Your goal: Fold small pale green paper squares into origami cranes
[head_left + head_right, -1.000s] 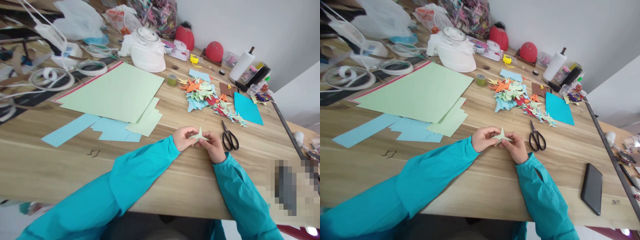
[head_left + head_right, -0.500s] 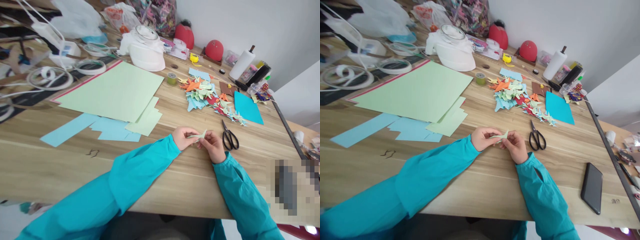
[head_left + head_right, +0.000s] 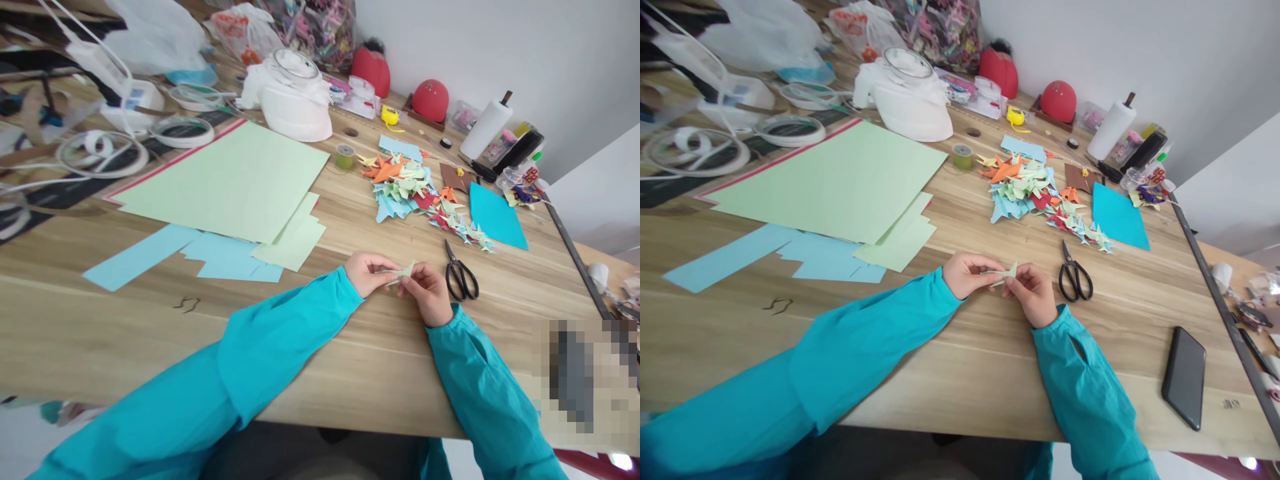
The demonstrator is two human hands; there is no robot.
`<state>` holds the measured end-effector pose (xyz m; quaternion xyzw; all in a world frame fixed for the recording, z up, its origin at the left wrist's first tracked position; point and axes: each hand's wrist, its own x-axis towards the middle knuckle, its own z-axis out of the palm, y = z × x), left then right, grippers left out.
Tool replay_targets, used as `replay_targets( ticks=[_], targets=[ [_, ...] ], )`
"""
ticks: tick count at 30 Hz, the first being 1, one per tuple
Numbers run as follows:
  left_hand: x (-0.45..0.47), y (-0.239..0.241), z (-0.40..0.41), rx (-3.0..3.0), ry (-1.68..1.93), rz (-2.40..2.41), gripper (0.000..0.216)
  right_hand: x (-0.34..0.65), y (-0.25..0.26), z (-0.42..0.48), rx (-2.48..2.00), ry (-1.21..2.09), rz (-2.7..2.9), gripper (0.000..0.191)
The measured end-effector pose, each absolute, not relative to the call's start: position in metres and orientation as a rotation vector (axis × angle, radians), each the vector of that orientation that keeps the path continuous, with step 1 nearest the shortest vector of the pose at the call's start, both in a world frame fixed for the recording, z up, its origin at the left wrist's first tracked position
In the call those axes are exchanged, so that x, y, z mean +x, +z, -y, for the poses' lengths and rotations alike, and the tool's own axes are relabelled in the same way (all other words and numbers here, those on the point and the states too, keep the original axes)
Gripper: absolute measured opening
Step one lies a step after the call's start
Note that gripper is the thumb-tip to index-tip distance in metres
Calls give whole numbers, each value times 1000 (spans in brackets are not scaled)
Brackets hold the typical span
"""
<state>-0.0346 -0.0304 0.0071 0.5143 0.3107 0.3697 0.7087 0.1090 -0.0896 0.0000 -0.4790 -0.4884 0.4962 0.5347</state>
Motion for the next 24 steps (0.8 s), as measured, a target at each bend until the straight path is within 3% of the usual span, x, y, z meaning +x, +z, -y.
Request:
replay_targets(
  ticks=[24],
  targets=[
    [-31, 13, 36, 1049, 800, -766, 17, 109, -2, 91, -1036, 1179, 1158, 14]
  ],
)
